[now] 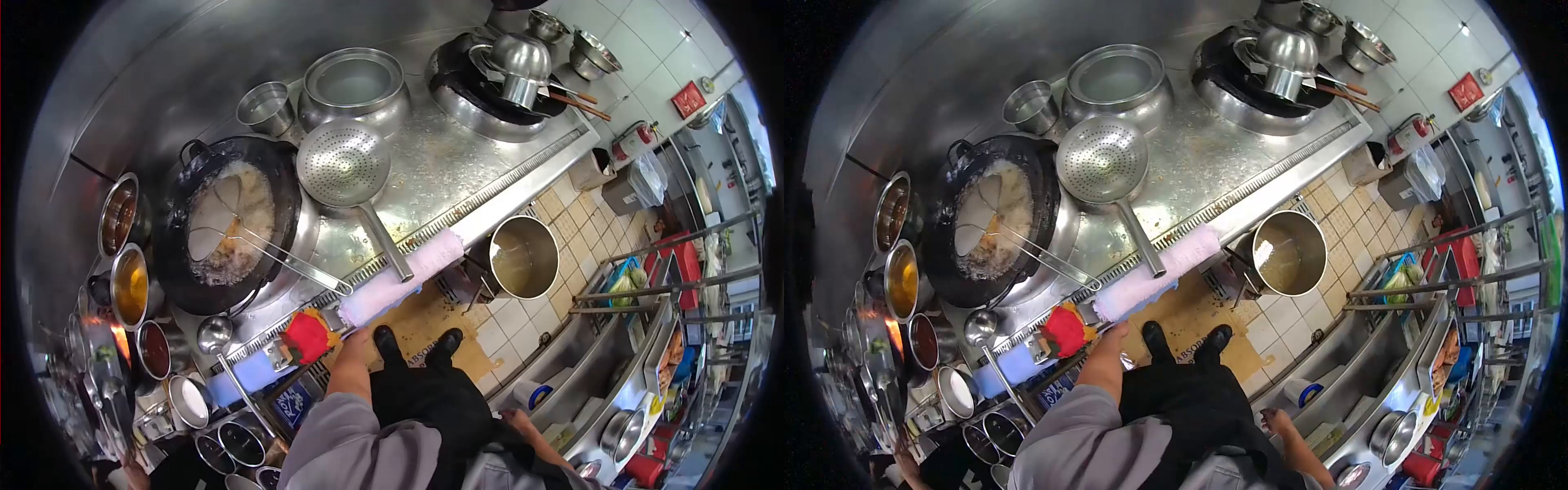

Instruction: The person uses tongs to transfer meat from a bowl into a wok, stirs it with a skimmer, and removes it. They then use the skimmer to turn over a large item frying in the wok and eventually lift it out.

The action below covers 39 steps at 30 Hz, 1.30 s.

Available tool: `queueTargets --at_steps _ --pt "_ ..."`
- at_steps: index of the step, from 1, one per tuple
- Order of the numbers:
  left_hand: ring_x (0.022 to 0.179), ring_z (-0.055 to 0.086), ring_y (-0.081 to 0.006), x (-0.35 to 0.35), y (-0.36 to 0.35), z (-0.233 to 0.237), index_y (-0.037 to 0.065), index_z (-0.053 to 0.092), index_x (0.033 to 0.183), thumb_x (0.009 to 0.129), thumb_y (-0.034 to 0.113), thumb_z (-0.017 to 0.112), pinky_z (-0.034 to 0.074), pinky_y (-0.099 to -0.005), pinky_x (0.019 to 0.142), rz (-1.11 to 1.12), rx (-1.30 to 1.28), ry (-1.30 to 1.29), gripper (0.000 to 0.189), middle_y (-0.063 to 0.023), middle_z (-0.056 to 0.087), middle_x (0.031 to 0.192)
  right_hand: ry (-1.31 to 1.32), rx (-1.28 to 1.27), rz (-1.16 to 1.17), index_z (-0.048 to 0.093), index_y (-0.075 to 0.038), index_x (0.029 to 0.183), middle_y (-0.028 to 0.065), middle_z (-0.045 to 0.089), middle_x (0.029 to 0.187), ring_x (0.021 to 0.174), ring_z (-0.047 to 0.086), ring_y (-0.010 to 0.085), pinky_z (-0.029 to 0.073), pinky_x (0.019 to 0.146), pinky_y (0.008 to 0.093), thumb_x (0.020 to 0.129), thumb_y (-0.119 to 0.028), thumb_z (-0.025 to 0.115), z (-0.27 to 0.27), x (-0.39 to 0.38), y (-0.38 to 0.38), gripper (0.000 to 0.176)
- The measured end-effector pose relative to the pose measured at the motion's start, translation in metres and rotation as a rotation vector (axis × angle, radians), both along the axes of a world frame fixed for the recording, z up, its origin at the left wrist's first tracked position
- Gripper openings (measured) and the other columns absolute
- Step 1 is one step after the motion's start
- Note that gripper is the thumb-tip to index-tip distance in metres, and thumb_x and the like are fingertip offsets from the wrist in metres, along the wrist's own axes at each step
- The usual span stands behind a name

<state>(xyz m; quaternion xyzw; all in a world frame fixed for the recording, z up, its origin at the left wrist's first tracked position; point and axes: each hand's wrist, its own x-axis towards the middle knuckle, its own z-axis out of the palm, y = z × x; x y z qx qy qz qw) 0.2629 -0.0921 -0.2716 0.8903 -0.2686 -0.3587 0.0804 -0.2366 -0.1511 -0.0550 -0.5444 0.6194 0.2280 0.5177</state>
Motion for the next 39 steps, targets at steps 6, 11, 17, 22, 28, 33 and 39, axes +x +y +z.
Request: queueTargets --at_steps 6,11,17,22,28,33,39 --pt "0.106 0.047 -0.0334 -0.003 -0.014 0.007 0.006 0.05 0.112 0.084 0.031 0.032 0.037 -0.0394 0.091 0.024 0.037 -0.048 0.042 -0.0165 0.048 0.118 -0.053 -0.039 0.102 0.055 -0.003 0.107 0.0107 0.062 0.079 0.061 0.059 0.016 0.047 0.05 0.029 0.086 -0.022 0.044 0.005 0.025 -0.007 0.03" --pt "0.106 0.047 -0.0334 -0.005 -0.017 0.005 0.006 0.05 0.113 0.084 0.031 0.032 0.037 -0.0394 0.091 0.041 0.033 -0.05 0.041 -0.0162 0.048 0.118 -0.112 -0.055 0.031 0.055 -0.003 0.106 0.0103 0.062 0.078 0.062 0.061 0.0171 0.047 0.052 0.0286 0.086 -0.021 0.043 -0.009 0.018 -0.015 0.03" --pt "0.106 0.047 -0.0333 -0.007 -0.014 0.005 0.007 0.05 0.113 0.084 0.031 0.033 0.037 -0.0395 0.091 0.057 0.03 -0.052 0.041 -0.0159 0.048 0.118 -0.113 -0.037 0.089 0.055 -0.002 0.103 0.0108 0.062 0.079 0.063 0.062 0.0175 0.047 0.051 0.0269 0.087 -0.021 0.042 -0.008 0.027 -0.022 0.028" --pt "0.105 0.048 -0.0332 -0.005 -0.015 0.005 0.007 0.049 0.113 0.084 0.031 0.033 0.037 -0.0396 0.091 0.067 0.031 -0.057 0.041 -0.0156 0.048 0.117 -0.093 -0.054 0.093 0.055 -0.002 0.103 0.011 0.062 0.079 0.064 0.062 0.0172 0.047 0.051 0.0266 0.088 -0.021 0.041 0.002 0.029 -0.026 0.028" --pt "0.105 0.048 -0.0331 -0.004 -0.017 0.007 0.007 0.049 0.113 0.084 0.03 0.033 0.037 -0.0397 0.091 0.074 0.033 -0.057 0.041 -0.0152 0.049 0.117 -0.082 -0.088 0.175 0.056 -0.002 0.104 0.0115 0.062 0.079 0.063 0.062 0.0166 0.047 0.05 0.0268 0.088 -0.019 0.041 0.001 0.025 -0.029 0.027" --pt "0.105 0.048 -0.033 -0.004 -0.017 0.008 0.007 0.049 0.114 0.084 0.03 0.034 0.037 -0.0398 0.091 0.071 0.041 -0.054 0.041 -0.015 0.049 0.117 -0.071 -0.077 0.125 0.055 -0.002 0.104 0.0117 0.062 0.079 0.061 0.062 0.0169 0.047 0.05 0.0277 0.088 -0.019 0.041 0.004 0.032 -0.028 0.028" --pt "0.104 0.049 -0.033 -0.004 -0.02 0.009 0.008 0.049 0.114 0.083 0.03 0.034 0.037 -0.0399 0.091 0.061 0.05 -0.05 0.04 -0.0146 0.049 0.117 -0.066 -0.05 0.081 0.054 -0.001 0.105 0.0112 0.062 0.079 0.061 0.061 0.0167 0.047 0.052 0.0283 0.088 -0.02 0.041 -0.003 0.034 -0.034 0.028"
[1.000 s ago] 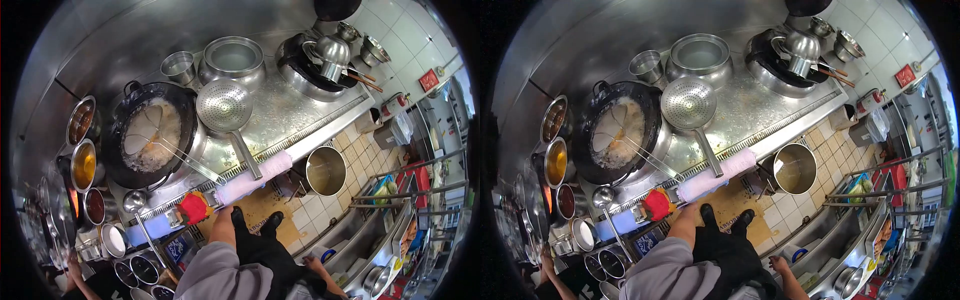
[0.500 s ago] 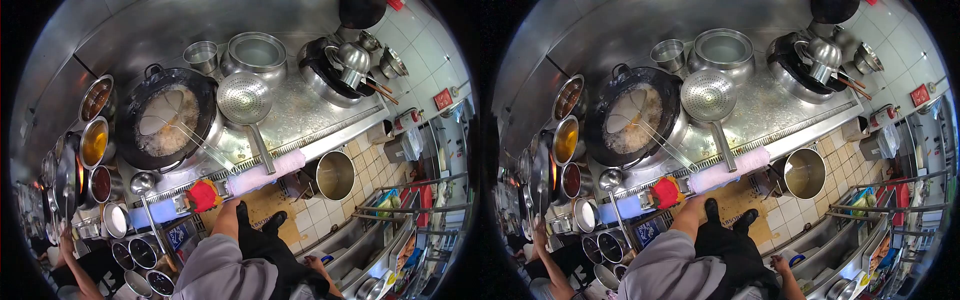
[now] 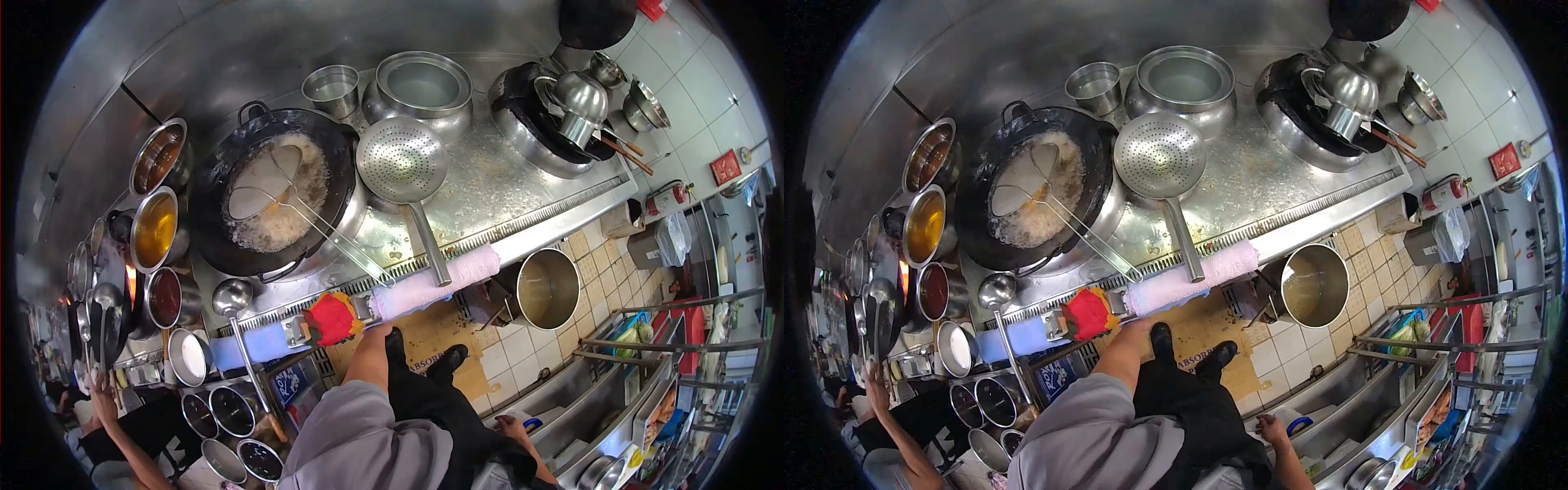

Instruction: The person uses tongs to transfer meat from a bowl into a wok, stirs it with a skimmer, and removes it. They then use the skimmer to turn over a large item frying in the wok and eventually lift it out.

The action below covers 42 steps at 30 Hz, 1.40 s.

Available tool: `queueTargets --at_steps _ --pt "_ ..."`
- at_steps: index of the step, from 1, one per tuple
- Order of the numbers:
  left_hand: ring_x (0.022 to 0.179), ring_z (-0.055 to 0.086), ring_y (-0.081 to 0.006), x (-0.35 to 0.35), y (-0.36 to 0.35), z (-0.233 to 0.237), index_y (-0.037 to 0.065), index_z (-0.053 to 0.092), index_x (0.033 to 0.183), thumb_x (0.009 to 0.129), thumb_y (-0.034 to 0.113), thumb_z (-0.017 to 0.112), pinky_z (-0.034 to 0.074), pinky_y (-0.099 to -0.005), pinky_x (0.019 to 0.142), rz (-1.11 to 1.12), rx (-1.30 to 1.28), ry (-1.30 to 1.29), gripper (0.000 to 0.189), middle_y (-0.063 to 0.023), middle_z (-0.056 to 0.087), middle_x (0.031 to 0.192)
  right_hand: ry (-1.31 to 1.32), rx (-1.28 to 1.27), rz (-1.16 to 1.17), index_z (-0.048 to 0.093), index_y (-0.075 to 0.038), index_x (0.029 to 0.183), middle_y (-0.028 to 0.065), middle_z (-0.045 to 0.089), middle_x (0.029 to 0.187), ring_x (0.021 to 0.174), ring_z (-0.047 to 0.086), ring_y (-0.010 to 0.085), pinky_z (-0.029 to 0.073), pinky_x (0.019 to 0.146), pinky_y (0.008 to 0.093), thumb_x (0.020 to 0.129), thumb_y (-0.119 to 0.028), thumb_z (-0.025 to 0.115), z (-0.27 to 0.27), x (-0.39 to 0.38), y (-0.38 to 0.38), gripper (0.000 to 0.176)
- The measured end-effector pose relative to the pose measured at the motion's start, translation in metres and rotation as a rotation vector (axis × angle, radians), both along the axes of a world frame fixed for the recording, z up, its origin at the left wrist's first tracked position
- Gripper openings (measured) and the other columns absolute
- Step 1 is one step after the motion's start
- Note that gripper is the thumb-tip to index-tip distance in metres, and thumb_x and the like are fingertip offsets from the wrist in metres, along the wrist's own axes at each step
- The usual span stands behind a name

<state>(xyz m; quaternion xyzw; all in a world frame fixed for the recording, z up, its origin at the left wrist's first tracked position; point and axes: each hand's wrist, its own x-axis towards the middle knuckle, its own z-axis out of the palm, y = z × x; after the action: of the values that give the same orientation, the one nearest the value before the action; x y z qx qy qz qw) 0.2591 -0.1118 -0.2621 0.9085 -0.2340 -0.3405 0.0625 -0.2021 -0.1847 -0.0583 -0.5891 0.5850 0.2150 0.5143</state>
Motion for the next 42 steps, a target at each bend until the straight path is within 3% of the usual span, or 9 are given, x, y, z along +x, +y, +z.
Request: queueTargets --at_steps 12,15,20,23,26,34,37,39,42 --pt "0.104 0.049 -0.0328 -0.012 0.018 0.015 0.008 0.048 0.114 0.083 0.029 0.035 0.038 -0.04 0.091 -0.015 -0.042 0.006 0.04 -0.014 0.05 0.116 0.017 -0.089 0.318 0.058 0.0 0.096 0.0134 0.062 0.073 0.061 0.061 0.0197 0.047 0.057 0.0327 0.084 -0.03 0.047 -0.018 0.037 -0.023 0.033" --pt "0.099 0.051 -0.0333 -0.018 0.052 0.041 0.007 0.053 0.107 0.081 0.032 0.038 0.039 -0.0406 0.086 0.161 -0.289 0.09 0.039 -0.0161 0.054 0.108 -0.167 -0.409 0.67 0.061 -0.004 0.073 0.0149 0.06 0.07 0.07 0.059 0.0298 0.044 0.062 0.0369 0.08 -0.027 0.045 -0.017 0.117 -0.044 0.028" --pt "0.097 0.052 -0.0328 -0.01 0.17 0.013 0.013 0.059 0.1 0.08 0.036 0.039 0.041 -0.0403 0.083 0.056 -0.167 0.222 0.036 -0.0164 0.057 0.101 -0.925 -0.814 0.522 0.051 -0.001 0.081 0.0154 0.05 0.08 0.075 0.051 0.0322 0.04 0.061 0.0376 0.076 -0.008 0.055 0.122 0.345 -0.035 0.009" --pt "0.095 0.053 -0.0335 -0.007 0.222 0.042 0.013 0.058 0.101 0.08 0.037 0.038 0.041 -0.0409 0.082 0.192 -0.08 0.145 0.037 -0.0149 0.057 0.102 -0.984 -1.284 0.674 0.047 -0.005 0.095 0.0161 0.048 0.087 0.083 0.049 0.0348 0.043 0.067 0.0392 0.071 -0.013 0.062 0.151 0.428 -0.028 0.03" --pt "0.086 0.058 -0.0282 -0.008 0.263 0.061 0.011 0.056 0.103 0.08 0.037 0.042 0.045 -0.0376 0.075 0.323 0.019 0.137 0.038 -0.0134 0.058 0.101 -0.831 -0.919 0.826 0.04 -0.006 0.105 0.0227 0.049 0.093 0.089 0.049 0.04 0.042 0.075 0.0448 0.077 -0.012 0.052 0.12 0.488 -0.035 0.032" --pt "0.055 0.051 -0.0088 -0.13 0.309 0.102 0.009 0.059 0.087 0.08 0.027 0.055 0.036 -0.0206 0.044 1.236 -0.899 0.187 0.019 0.0002 0.054 0.066 -1.116 -0.889 0.756 0.041 0.0 0.105 0.0287 0.055 0.085 0.084 0.053 0.042 0.041 0.075 0.0467 0.075 -0.003 0.042 0.161 0.543 -0.071 0.03" --pt "0.052 0.051 -0.0137 -0.22 0.338 0.065 0.005 0.06 0.081 0.081 0.029 0.05 0.04 -0.0278 0.044 1.13 -0.683 0.057 0.026 -0.0023 0.054 0.059 -1.081 -0.876 0.71 0.042 0.001 0.107 0.026 0.056 0.088 0.082 0.055 0.0387 0.042 0.075 0.0439 0.075 -0.004 0.042 0.189 0.515 -0.08 0.032" --pt "0.05 0.051 -0.0166 -0.279 0.36 0.057 0.004 0.059 0.077 0.08 0.023 0.047 0.041 -0.0304 0.045 0.652 -0.552 -0.007 0.023 -0.0043 0.05 0.054 -1.056 -0.723 0.668 0.043 0.001 0.108 0.0248 0.057 0.088 0.083 0.056 0.0365 0.043 0.075 0.0419 0.075 -0.005 0.043 0.192 0.493 -0.092 0.033" --pt "0.052 0.052 -0.0179 -0.329 0.379 0.028 0.006 0.055 0.07 0.078 0.015 0.043 0.041 -0.0324 0.045 0.42 -0.769 0.079 0.017 -0.0067 0.05 0.057 -0.953 -0.484 0.578 0.045 0.0 0.11 0.023 0.058 0.088 0.083 0.058 0.0327 0.044 0.073 0.0385 0.074 -0.007 0.045 0.203 0.468 -0.093 0.036"
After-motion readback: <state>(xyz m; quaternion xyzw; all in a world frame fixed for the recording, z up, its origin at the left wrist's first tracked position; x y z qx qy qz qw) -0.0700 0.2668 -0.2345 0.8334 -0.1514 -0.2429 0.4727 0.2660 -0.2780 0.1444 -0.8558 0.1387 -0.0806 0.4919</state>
